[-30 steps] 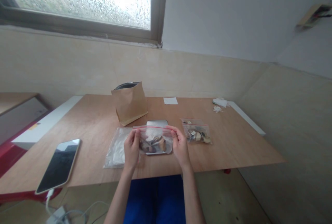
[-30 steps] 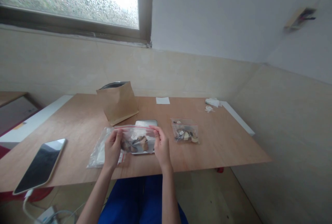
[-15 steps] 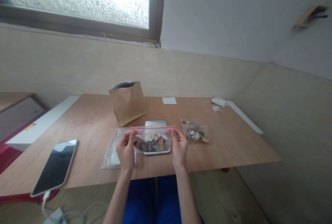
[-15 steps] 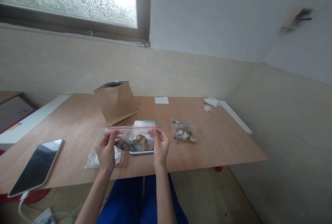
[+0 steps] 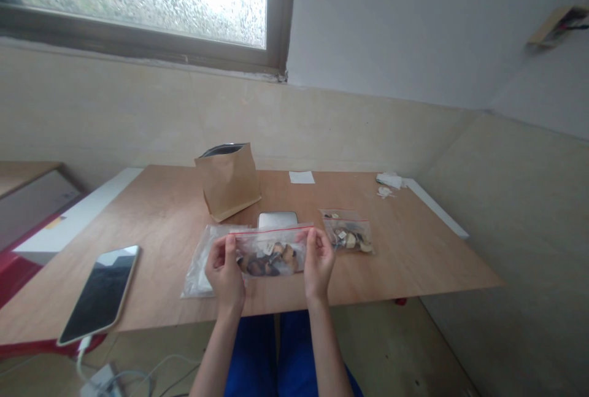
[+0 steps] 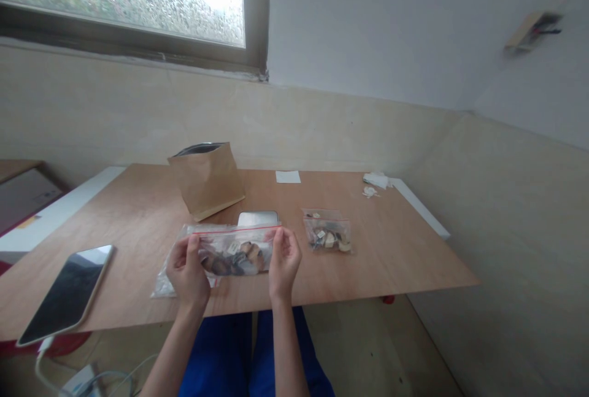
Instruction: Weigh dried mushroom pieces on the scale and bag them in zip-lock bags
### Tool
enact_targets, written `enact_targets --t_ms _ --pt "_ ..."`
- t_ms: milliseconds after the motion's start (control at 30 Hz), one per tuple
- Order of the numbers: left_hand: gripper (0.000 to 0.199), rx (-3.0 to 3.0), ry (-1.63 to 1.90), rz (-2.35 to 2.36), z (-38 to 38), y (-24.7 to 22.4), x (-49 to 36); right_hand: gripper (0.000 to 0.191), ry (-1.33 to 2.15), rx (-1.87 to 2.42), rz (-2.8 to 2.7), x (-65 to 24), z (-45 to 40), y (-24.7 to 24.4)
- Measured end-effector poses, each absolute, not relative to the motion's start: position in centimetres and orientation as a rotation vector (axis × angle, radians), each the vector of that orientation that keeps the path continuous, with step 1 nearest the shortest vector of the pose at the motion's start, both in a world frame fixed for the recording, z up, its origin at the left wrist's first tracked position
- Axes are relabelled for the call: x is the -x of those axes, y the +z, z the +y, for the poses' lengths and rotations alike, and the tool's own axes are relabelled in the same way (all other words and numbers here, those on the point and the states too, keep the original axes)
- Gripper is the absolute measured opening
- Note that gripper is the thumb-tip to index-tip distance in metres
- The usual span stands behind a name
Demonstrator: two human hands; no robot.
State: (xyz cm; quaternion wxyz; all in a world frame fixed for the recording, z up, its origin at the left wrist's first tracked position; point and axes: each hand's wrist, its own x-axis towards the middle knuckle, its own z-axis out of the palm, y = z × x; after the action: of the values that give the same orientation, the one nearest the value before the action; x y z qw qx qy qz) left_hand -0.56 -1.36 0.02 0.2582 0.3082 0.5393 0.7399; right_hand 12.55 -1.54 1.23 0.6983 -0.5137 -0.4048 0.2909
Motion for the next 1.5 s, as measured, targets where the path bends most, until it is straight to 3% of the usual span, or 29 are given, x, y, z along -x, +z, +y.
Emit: enact_targets --t_ms 367,667,1067,1500 --pt "0.03 -0.798 1.989 1.425 -1.1 -0.5 -0.1 0.029 0.863 1.123 -0.932 -12.3 -1.4 0.8" --pt "0.028 -1.002 1.84 1.389 -1.7 -0.4 0.5 0.03 0.875 1.14 -0.911 -12.4 -1.2 0.3" --pt "0.023 -0.988 1.965 1.393 -1.4 -0.1 0.9 0.025 0.828 1.104 -0.876 -12.8 -1.2 0.4" --pt "0.028 -1.097 1.769 1.228 -0.9 0.3 1.2 0.022 1.031 1.012 -0.922 -12.4 -1.1 -0.1"
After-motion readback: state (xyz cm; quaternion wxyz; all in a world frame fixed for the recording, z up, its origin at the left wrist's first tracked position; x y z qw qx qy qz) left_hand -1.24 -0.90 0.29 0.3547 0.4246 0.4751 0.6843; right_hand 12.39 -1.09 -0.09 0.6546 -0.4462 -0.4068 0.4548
